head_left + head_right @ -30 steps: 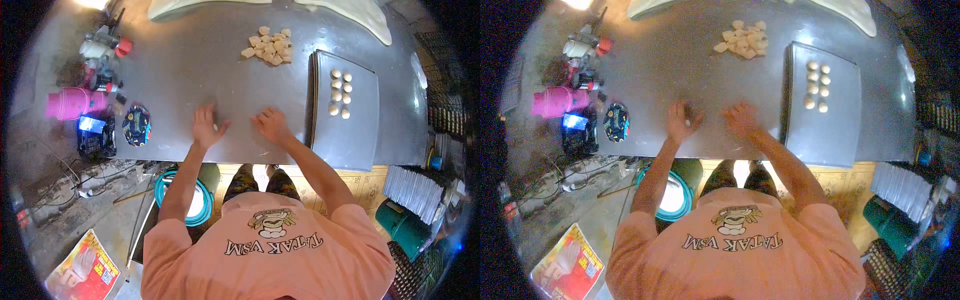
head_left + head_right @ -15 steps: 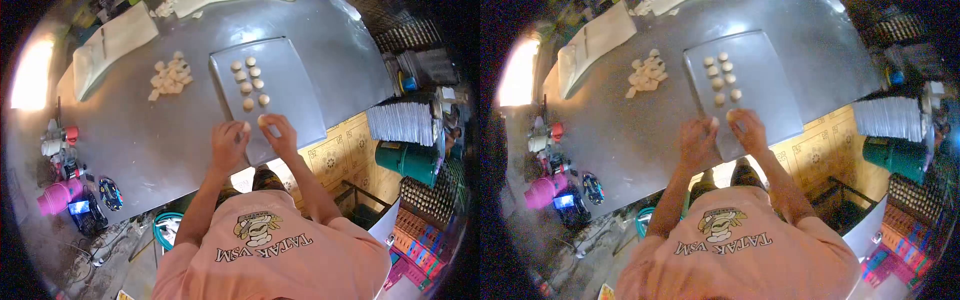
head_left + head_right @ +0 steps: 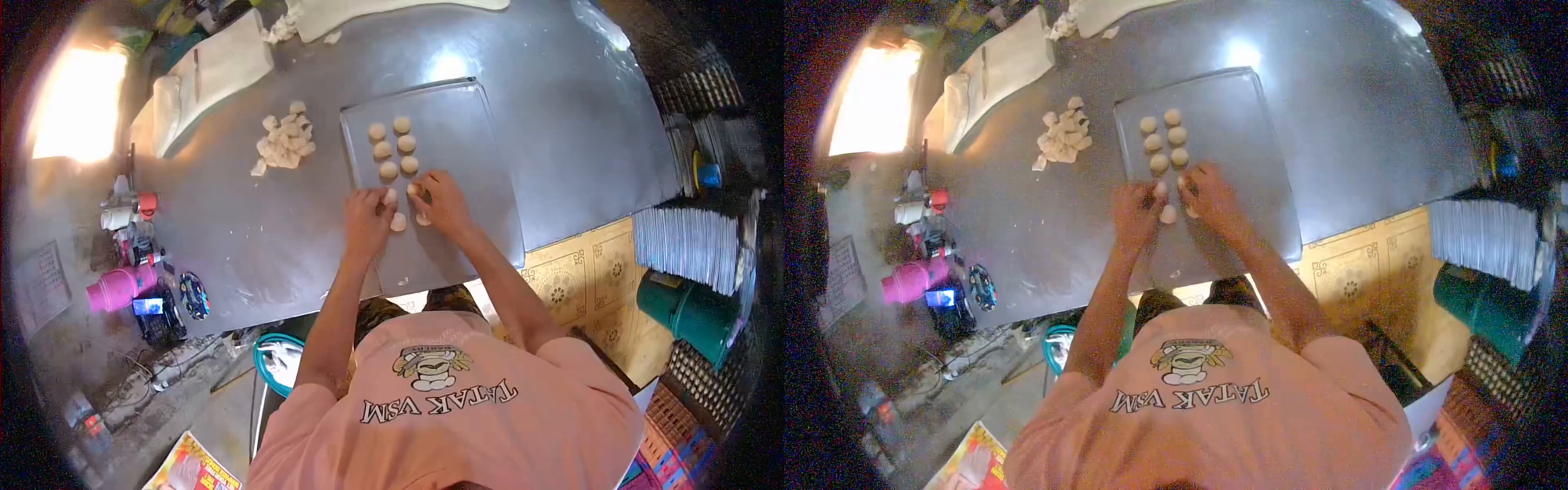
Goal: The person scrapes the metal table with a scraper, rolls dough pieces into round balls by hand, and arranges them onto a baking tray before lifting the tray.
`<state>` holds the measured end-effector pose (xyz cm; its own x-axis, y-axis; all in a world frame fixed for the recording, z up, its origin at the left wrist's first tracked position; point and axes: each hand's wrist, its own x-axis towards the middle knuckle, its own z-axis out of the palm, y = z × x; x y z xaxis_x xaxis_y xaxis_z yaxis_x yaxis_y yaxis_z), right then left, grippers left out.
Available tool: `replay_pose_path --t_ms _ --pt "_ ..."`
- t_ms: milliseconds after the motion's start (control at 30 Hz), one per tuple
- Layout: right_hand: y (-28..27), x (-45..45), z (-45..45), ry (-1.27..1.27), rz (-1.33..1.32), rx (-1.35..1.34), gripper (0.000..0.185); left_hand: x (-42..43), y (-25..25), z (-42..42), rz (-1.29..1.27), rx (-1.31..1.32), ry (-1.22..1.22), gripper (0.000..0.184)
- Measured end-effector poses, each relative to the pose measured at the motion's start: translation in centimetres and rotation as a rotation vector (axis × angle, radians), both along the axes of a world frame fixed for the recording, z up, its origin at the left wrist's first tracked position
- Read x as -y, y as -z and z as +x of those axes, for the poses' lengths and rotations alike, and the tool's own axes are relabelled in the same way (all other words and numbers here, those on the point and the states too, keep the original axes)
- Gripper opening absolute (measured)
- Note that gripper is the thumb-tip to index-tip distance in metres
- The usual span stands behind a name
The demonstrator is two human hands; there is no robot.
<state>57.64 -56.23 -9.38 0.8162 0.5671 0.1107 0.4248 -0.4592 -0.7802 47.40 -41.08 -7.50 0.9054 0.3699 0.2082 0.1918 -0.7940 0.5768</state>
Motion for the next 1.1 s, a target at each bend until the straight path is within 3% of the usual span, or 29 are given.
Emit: replay_pose_path --t_ms 100,167,300,367,400,467,533,567,667,733,800,833,900,967,1000,1067,1100 --pt "0.7 -0.2 1.5 -0.094 -0.009 -0.011 0.030 0.0 0.8 0.8 -0.013 -0.038 0.018 0.027" --pt "0.1 0.5 0.8 -0.118 -0.001 -0.035 0.029 0.7 0.5 0.9 -0.167 -0.101 -0.013 0.025" --pt "-2.1 2.8 -1.0 -0.167 0.056 -0.035 0.027 1.9 -1.4 -1.0 -0.180 0.021 -0.177 0.025" --pt "-1.8 3.8 -1.3 -0.205 0.023 -0.011 0.027 2.1 -2.0 -2.4 -0.137 -0.306 0.034 0.027" --pt "-0.5 3.9 -1.6 -0.244 0.011 -0.059 0.027 2.5 -1.6 -2.9 -0.136 -0.305 0.026 0.027" --pt "-0.6 3.4 -1.3 -0.295 0.018 -0.097 0.027 2.8 0.3 -3.1 0.035 -0.017 0.020 0.031" --pt "-3.5 3.3 -1.7 -0.187 0.053 -0.197 0.030 4.1 2.9 -2.3 0.041 0.029 0.045 0.030" --pt "-2.9 2.7 -2.1 -0.252 0.082 -0.202 0.030 3.3 3.1 -3.1 0.057 0.081 0.052 0.029" --pt "-2.4 3.3 -0.7 -0.264 -0.049 0.115 0.032 1.3 -0.4 -2.5 -0.030 0.091 0.010 0.026" --pt "-4.5 4.0 -2.0 -0.072 -0.075 0.069 0.032 -3.0 -0.2 -1.9 0.083 0.112 -0.272 0.023" --pt "-4.9 3.9 -3.2 -0.029 -0.034 0.047 0.031 -12.4 2.6 -1.6 -0.168 0.045 -0.586 0.023" --pt "-5.0 3.5 -3.8 0.020 -0.001 0.016 0.029 -18.9 8.5 -1.1 -0.168 0.313 -0.809 0.024" --pt "-5.2 1.7 -5.2 0.022 0.017 0.028 0.029 -25.2 12.3 -0.3 -0.192 0.600 -1.018 0.025" --pt "-5.1 -0.6 -6.5 -0.002 0.017 0.032 0.028 -26.2 8.1 -0.9 0.137 -0.011 -0.676 0.027" --pt "-4.7 -2.2 -6.9 -0.035 0.039 -0.034 0.027 -26.4 7.1 -1.4 0.125 0.001 -0.688 0.027" --pt "-4.6 -6.1 -7.5 -0.078 0.066 -0.095 0.026 -26.1 5.0 -3.8 -0.396 -0.046 -0.529 0.023" --pt "-4.8 -8.7 -7.4 -0.138 0.022 -0.098 0.025 -24.2 2.6 -5.4 -0.392 0.102 -0.602 0.017"
